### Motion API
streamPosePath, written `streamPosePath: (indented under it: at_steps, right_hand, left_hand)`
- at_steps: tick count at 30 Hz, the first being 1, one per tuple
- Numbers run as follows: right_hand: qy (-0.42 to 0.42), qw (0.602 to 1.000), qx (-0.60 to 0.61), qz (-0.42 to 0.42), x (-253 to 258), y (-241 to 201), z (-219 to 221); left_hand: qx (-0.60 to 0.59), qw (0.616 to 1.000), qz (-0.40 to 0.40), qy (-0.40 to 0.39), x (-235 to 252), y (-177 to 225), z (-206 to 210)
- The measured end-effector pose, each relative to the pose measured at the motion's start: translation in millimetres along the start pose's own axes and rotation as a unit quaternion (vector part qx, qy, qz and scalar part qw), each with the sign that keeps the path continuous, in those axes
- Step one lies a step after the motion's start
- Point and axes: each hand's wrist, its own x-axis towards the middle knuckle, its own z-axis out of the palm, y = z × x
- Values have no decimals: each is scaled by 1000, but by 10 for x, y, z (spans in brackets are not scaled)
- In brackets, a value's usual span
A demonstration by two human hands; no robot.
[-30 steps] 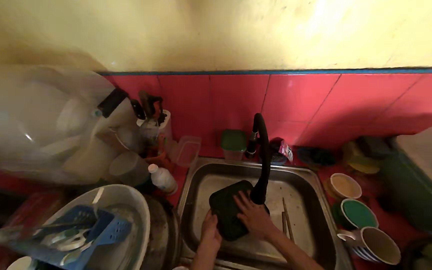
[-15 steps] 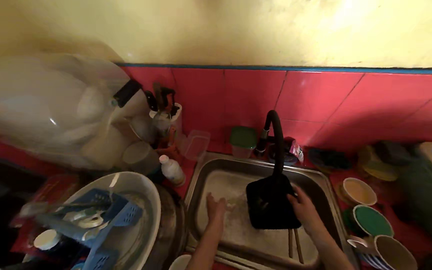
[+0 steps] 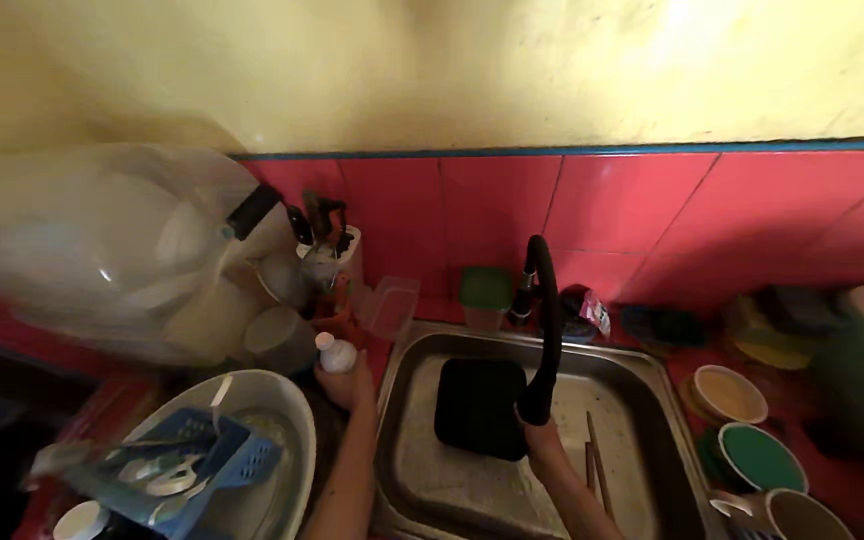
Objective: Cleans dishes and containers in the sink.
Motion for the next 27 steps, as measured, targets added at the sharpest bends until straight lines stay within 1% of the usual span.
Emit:
streamPosePath:
  at_steps: [2,3,4,6,7,8,9,11,12,13,15,17,18,20,22,27]
  right_hand:
    - [-30,986,-143,-84,-74,-202,-65]
    - [-40,972,-205,-109,-130,-315,-104]
    - [-48,959,-254,-114,-184,-419,-143]
    - [-46,941,-305,-136,-239,-498,-227]
    - [-39,940,-304,-151,-223,-450,-286]
    - [-30,946,-286,-153,-200,-380,-345]
    - [-19,959,-250,-134,-179,-309,-391]
    - [12,989,-136,-52,-172,-175,-416]
    - [33,997,-74,-1,-187,-126,-396]
    - [52,997,-17,52,-194,-69,-367]
    - [68,983,85,147,-202,85,-310]
    - [70,963,156,209,-219,232,-223]
    - [69,955,179,227,-237,279,-165]
    - [61,952,192,231,-264,339,-47]
    - [60,962,167,207,-286,360,75]
    - [53,982,119,137,-279,372,286]
  left_hand:
    - [5,1000,13,-9,-25,-46,-26]
    - [17,1000,20,-13,-43,-63,-50]
    - [31,999,29,-22,-63,-69,-75]
    - [42,996,63,-45,-97,-66,-114]
    - [44,993,92,-61,-120,-73,-133]
    - [45,987,129,-83,-149,-90,-154]
    - [52,978,169,-107,-187,-98,-176]
    - [83,956,235,-152,-292,-69,-243]
    - [105,945,255,-176,-349,-37,-282]
    - [130,933,268,-200,-395,-5,-315]
    - [193,903,297,-242,-454,43,-371]
    - [267,862,323,-285,-496,116,-419]
    - [298,838,341,-304,-518,154,-443]
    - [343,792,377,-336,-556,212,-478]
    - [371,760,405,-348,-578,208,-489]
    - [428,707,427,-366,-660,238,-502]
